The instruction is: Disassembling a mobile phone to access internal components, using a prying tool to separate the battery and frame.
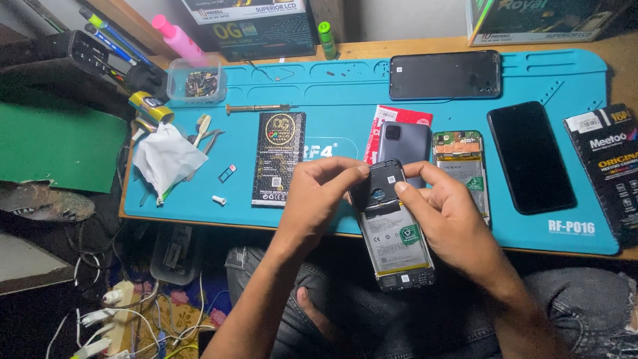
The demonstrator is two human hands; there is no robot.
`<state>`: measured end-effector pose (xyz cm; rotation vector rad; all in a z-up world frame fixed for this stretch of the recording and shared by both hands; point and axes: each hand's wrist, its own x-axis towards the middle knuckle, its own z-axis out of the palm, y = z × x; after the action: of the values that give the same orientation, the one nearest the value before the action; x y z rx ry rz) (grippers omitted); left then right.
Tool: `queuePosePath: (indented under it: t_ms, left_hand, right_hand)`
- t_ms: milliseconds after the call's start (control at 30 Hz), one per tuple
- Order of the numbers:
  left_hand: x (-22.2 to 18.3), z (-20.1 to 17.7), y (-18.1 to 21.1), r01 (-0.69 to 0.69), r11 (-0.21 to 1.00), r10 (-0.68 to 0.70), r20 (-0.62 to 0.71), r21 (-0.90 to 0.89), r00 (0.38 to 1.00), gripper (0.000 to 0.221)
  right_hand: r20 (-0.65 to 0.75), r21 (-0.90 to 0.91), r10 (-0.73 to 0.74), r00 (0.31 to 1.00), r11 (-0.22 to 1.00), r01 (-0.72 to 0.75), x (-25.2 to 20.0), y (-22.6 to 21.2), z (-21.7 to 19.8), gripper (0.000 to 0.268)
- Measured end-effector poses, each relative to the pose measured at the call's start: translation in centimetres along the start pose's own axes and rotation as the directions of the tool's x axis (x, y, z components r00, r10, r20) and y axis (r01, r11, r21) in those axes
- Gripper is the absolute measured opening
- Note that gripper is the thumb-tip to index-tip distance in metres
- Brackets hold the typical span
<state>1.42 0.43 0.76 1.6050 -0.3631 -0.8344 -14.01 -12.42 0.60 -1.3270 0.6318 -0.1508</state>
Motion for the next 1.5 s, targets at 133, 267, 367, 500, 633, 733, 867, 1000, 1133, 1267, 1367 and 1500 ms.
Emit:
queuePosePath:
  t_ms: [133,267,367,500,633,733,867,1000,1133,1267,1367,1500]
  left_hand:
    - [0.4,-0.1,-0.7,-0.039,0.999,0.039,0.000,0.028,0.999,0.016]
    - [0.0,0.3,0.4,0.032,0.999,-0.032,0.009,-0.025,0.999,0.026]
    - [-0.4,0.5,0.3,0.096,0.989,-0.094,0.020,-0.114,0.995,0.036]
    - [-1.2,0.4,0.1,0.135,0.981,-0.136,-0.001,-0.141,0.991,0.033]
    - [-1.7,0.5,-0.8,0.021,0.996,-0.022,-0.010,-0.087,1.000,0.025]
    - [-1.7,0.9,-1.0,-0.009,0.998,0.008,-0.018,-0.055,1.000,0.020]
    - [-2.0,1.1,-1.4,-0.037,0.994,0.033,-0.046,-0.101,0.998,0.016]
    - [-3.2,-0.2,0.3,-0.003,0.974,0.012,0.039,-0.225,0.999,0.028]
    - [-1.3,-5.0,2.1,-0.110,0.936,0.219,-0.307,0.335,0.926,0.023]
    - [5.4,-12.4,0.0,-0.367,0.450,0.694,-0.060,0.814,0.718,0.029]
    - [10.1,-15.9,-1.2,-0.378,0.162,0.687,0.171,0.912,0.706,0.037]
    - [13.4,-17.9,-2.0,-0.486,-0.078,0.636,0.419,0.871,0.648,0.025]
  right_hand:
    - [-0.002,-0.023,0.012,1.000,1.000,-0.012,-0.1,-0.5,0.2,0.031]
    - [-0.005,-0.005,-0.004,1.000,1.000,0.004,-0.1,-0.3,0.2,0.032]
    - [-0.032,0.032,-0.025,0.999,0.999,0.026,-0.1,-0.1,0.2,0.031]
    - [-0.081,0.103,-0.065,0.995,0.992,0.073,0.4,0.8,-0.5,0.029]
    - [-0.082,0.094,-0.081,0.993,0.992,0.088,0.4,0.8,-0.6,0.031]
    - [-0.078,0.088,-0.103,0.992,0.990,0.110,0.4,1.0,-0.8,0.031]
    - [-0.096,0.136,-0.095,0.991,0.985,0.108,0.5,2.0,-0.9,0.030]
    - [-0.207,0.213,0.113,0.972,0.975,-0.068,0.3,1.3,-0.1,0.018]
    - [-0.289,0.135,0.065,0.955,0.990,-0.027,0.6,2.3,-2.0,0.021]
    - [-0.390,0.132,0.013,0.921,0.990,0.042,0.5,1.7,-3.7,0.017]
    - [-0.414,0.114,0.004,0.910,0.992,0.048,0.5,1.0,-4.0,0.014]
    - [-0.445,0.100,0.046,0.894,0.995,-0.001,0.7,1.1,-4.0,0.016]
